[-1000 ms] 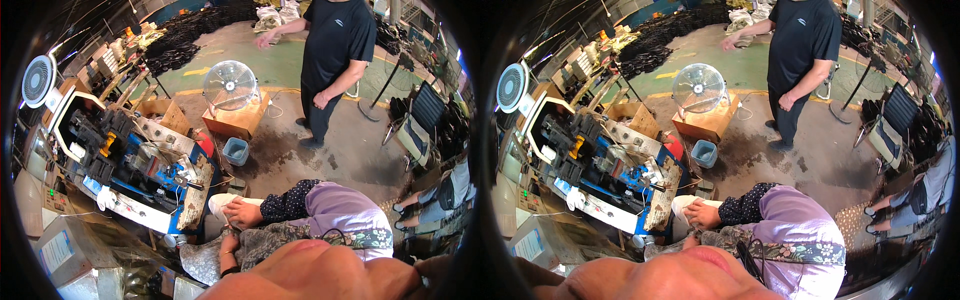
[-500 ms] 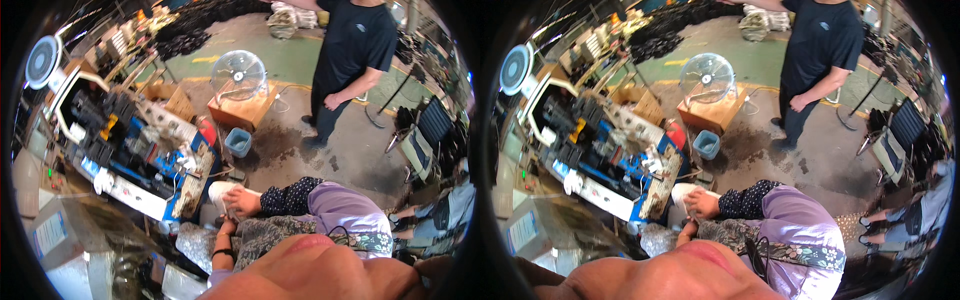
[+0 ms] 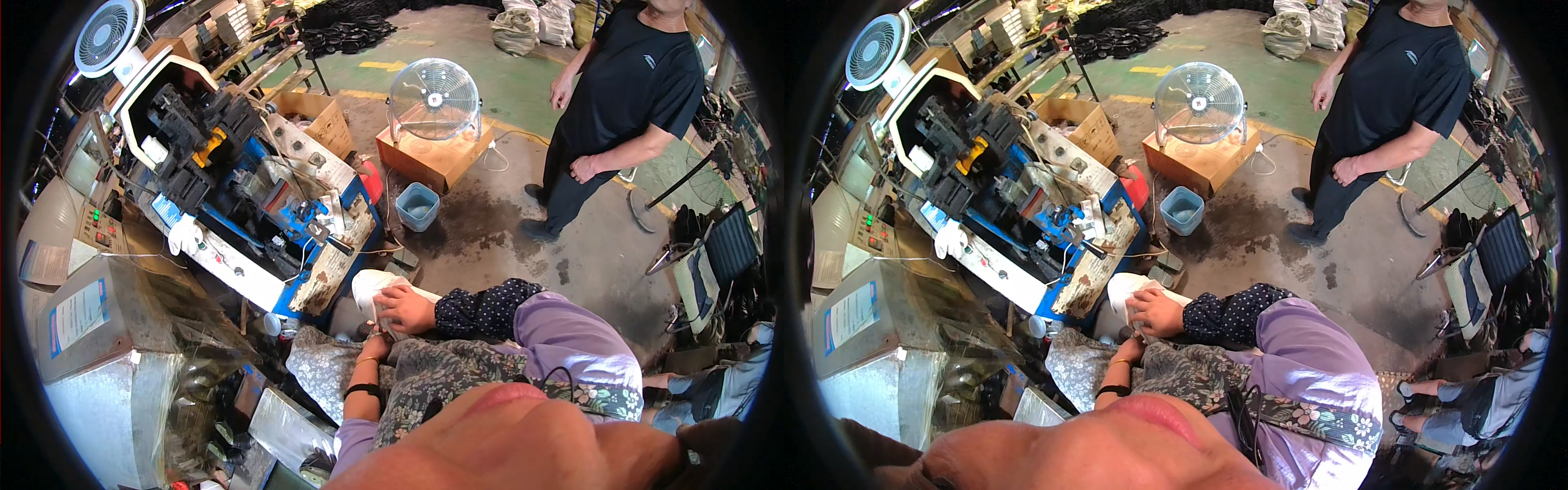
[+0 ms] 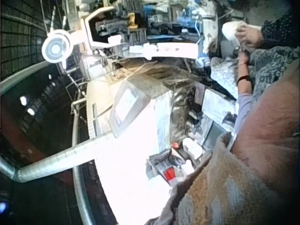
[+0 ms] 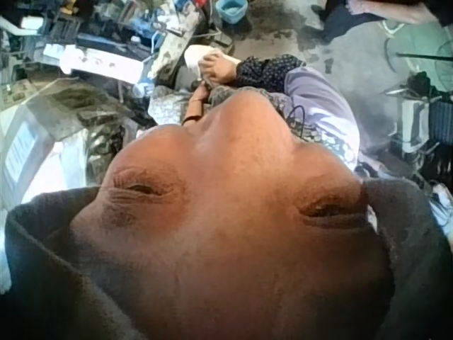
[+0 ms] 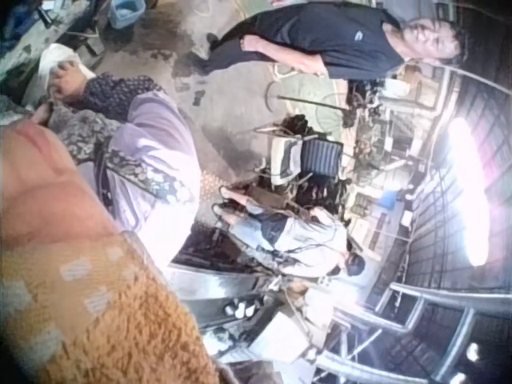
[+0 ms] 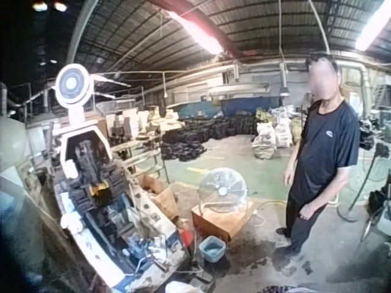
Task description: Operator uses a shoe lasting machine to stretch and pull the shoe upper over the last and attach it to the sole.
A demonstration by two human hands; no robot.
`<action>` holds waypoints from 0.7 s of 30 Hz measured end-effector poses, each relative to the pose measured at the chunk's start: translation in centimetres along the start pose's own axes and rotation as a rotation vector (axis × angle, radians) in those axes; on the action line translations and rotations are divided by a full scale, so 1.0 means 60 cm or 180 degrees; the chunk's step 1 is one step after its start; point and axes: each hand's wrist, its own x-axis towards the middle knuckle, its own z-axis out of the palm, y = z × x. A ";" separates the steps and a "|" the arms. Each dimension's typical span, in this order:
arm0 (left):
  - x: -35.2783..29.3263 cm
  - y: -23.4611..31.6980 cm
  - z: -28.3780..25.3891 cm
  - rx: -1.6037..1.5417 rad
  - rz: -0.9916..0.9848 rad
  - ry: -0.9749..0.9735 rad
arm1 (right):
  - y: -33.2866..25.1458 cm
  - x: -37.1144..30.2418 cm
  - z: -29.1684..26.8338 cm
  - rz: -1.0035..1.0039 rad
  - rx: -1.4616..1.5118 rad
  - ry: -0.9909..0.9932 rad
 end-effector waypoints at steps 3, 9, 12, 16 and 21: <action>-0.008 0.001 -0.007 0.0052 -0.0030 -0.0006 | -0.001 0.000 0.007 -0.0023 -0.0001 -0.0005; 0.007 -0.007 0.001 0.0161 -0.0208 -0.0218 | 0.001 -0.001 0.009 -0.0037 -0.0090 -0.0025; 0.040 -0.025 0.026 0.0038 0.0057 0.0218 | 0.007 0.003 0.003 -0.0065 -0.0418 -0.0131; 0.077 -0.057 0.072 -0.0276 0.0249 0.1015 | 0.015 0.004 -0.002 -0.0039 -0.0429 -0.0439; 0.076 -0.068 0.070 0.0393 0.0185 0.0001 | 0.011 -0.005 0.006 -0.0005 -0.0231 -0.0142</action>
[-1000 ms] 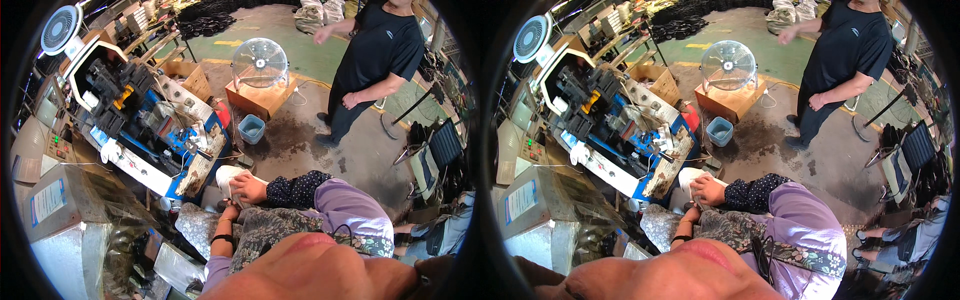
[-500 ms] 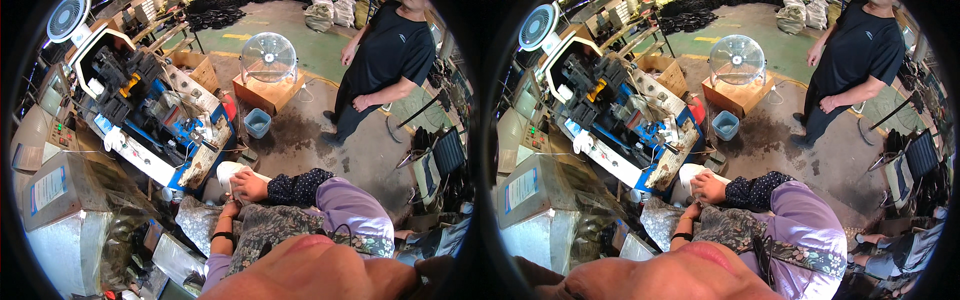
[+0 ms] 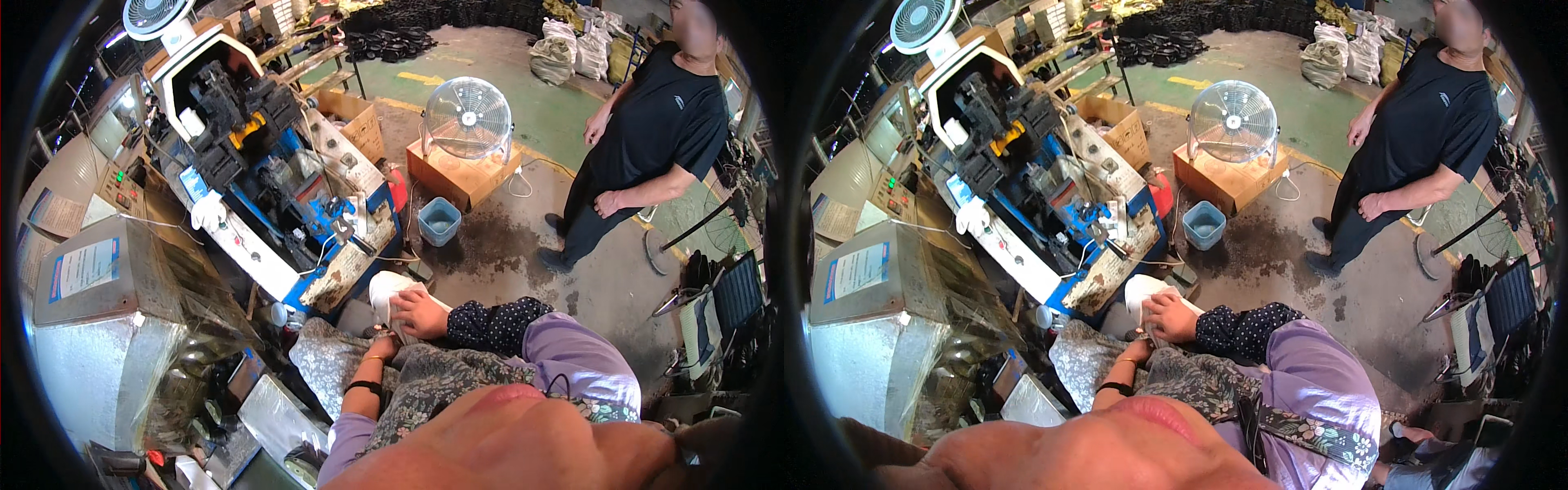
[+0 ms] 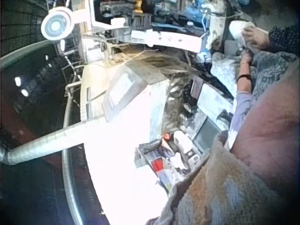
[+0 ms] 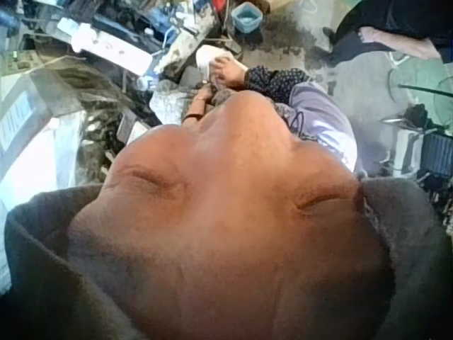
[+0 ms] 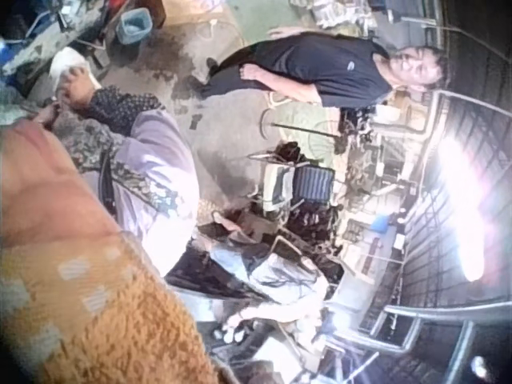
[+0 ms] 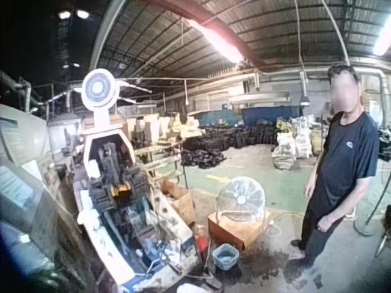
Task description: Operator uses a shoe lasting machine to stretch and pull the shoe upper over the last and attach it to the sole.
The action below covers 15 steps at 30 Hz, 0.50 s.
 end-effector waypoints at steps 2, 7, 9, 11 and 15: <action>-0.015 0.010 -0.019 -0.0178 -0.0040 0.0052 | -0.003 -0.002 0.001 0.0030 0.0039 0.0029; -0.047 0.049 -0.055 -0.0183 0.0165 0.0107 | -0.005 0.000 -0.003 0.0027 0.0015 0.0107; -0.052 0.057 -0.062 -0.0349 -0.0131 0.0029 | -0.006 0.001 -0.002 0.0060 0.0007 0.0038; -0.055 0.062 -0.068 -0.0443 -0.0278 -0.0110 | -0.006 0.001 -0.001 -0.0007 0.0030 0.0129; -0.066 0.074 -0.084 -0.0497 0.0010 0.0106 | -0.005 -0.001 0.001 0.0026 0.0052 0.0140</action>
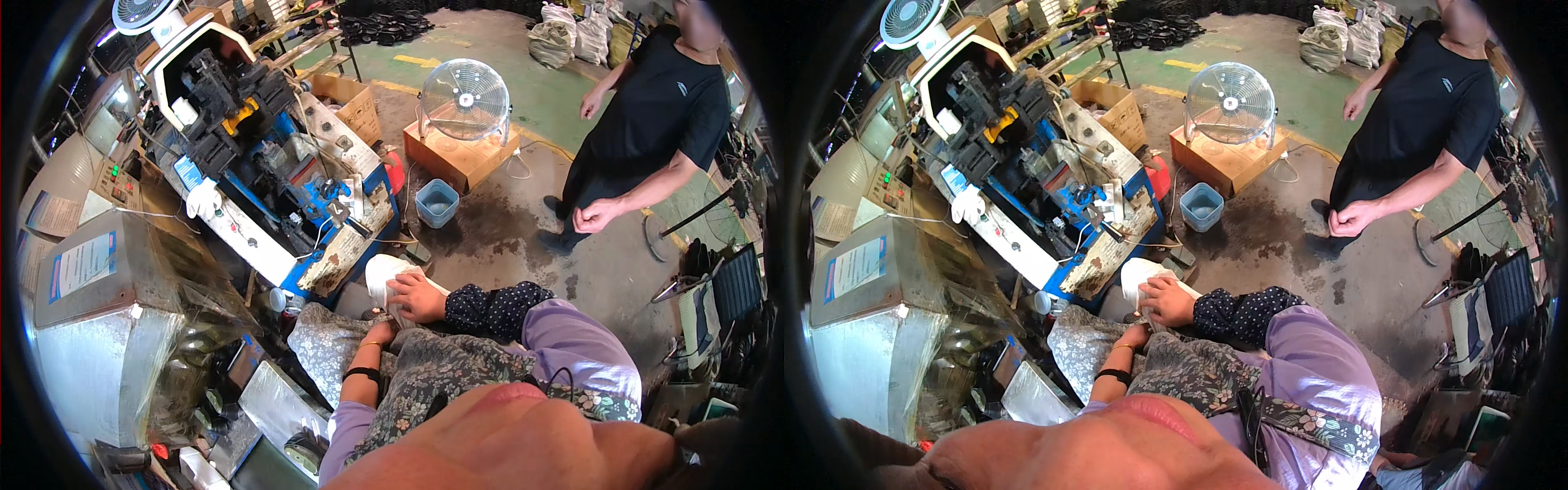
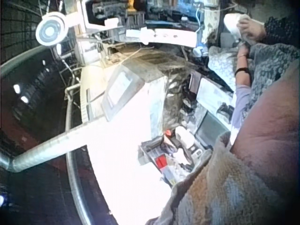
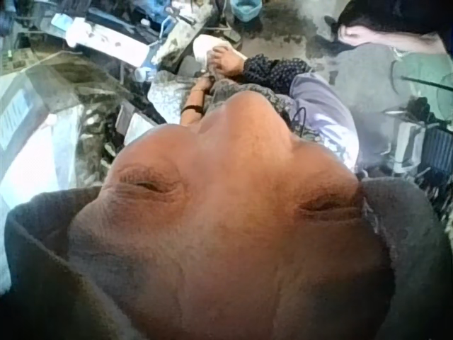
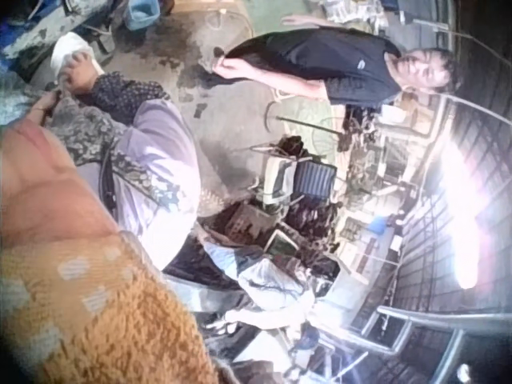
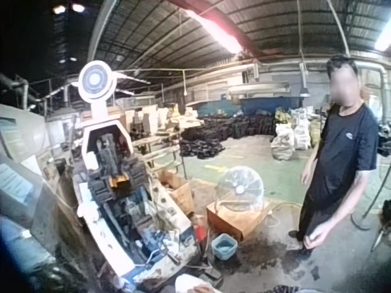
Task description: Operator uses a shoe lasting machine to stretch and pull the shoe upper over the last and attach it to the sole.
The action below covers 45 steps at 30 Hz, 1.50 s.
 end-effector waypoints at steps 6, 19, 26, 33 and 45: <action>-0.021 0.032 -0.025 -0.0040 -0.0399 -0.0122 | 0.002 -0.003 0.001 -0.0028 0.0019 -0.0058; 0.012 -0.024 0.017 0.0663 0.0206 0.0078 | -0.006 -0.002 -0.001 0.0025 -0.0047 -0.0170; 0.000 -0.007 0.009 0.0176 -0.0200 0.0077 | -0.010 -0.002 0.002 -0.0079 -0.0047 0.0115; 0.022 -0.013 0.017 0.0450 -0.0146 -0.0073 | -0.010 -0.010 -0.004 -0.0034 -0.0051 0.0231; 0.054 0.006 0.015 0.0317 -0.0148 -0.0071 | 0.000 -0.022 -0.020 0.0084 0.0029 0.0181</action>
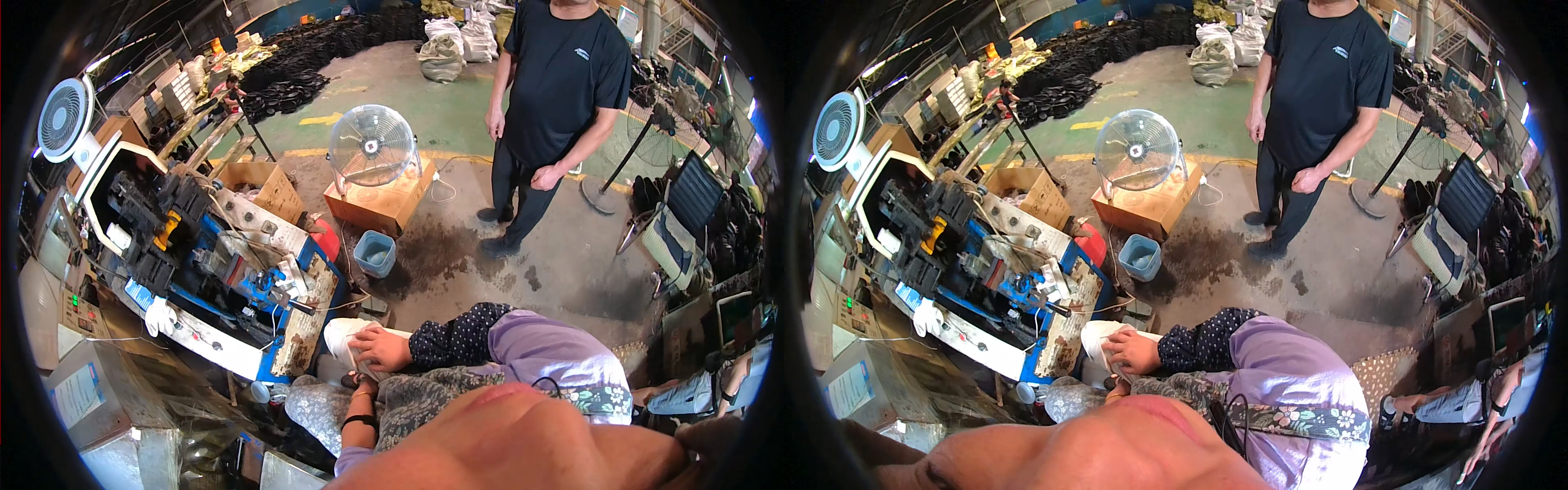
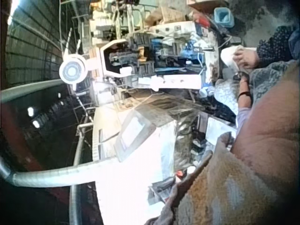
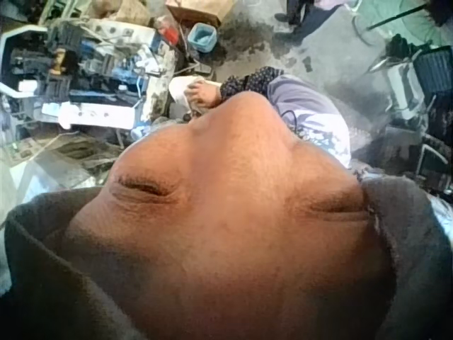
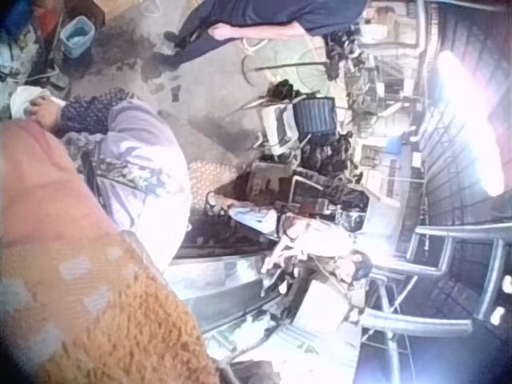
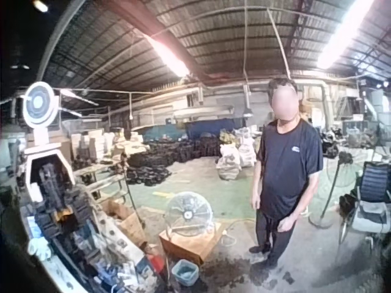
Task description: Operator uses a shoe lasting machine to stretch and pull the shoe upper over the last and attach it to the sole.
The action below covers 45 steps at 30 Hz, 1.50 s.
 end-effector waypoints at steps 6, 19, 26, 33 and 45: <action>0.008 0.009 -0.003 0.0019 0.0039 -0.0042 | 0.009 -0.003 0.009 -0.0125 0.0097 0.0116; 0.033 0.046 -0.025 0.0031 0.0199 -0.0073 | 0.007 -0.020 -0.035 0.0022 -0.0051 -0.0042; 0.058 0.075 -0.039 -0.0029 0.0319 -0.0107 | 0.016 -0.030 -0.036 0.0315 -0.0115 -0.0084; 0.078 0.100 -0.062 -0.0098 0.0400 -0.0078 | 0.015 -0.031 -0.042 0.0111 -0.0230 0.0281; 0.053 0.084 -0.055 -0.0005 0.0330 -0.0208 | -0.008 -0.029 -0.029 0.0061 -0.0137 0.0031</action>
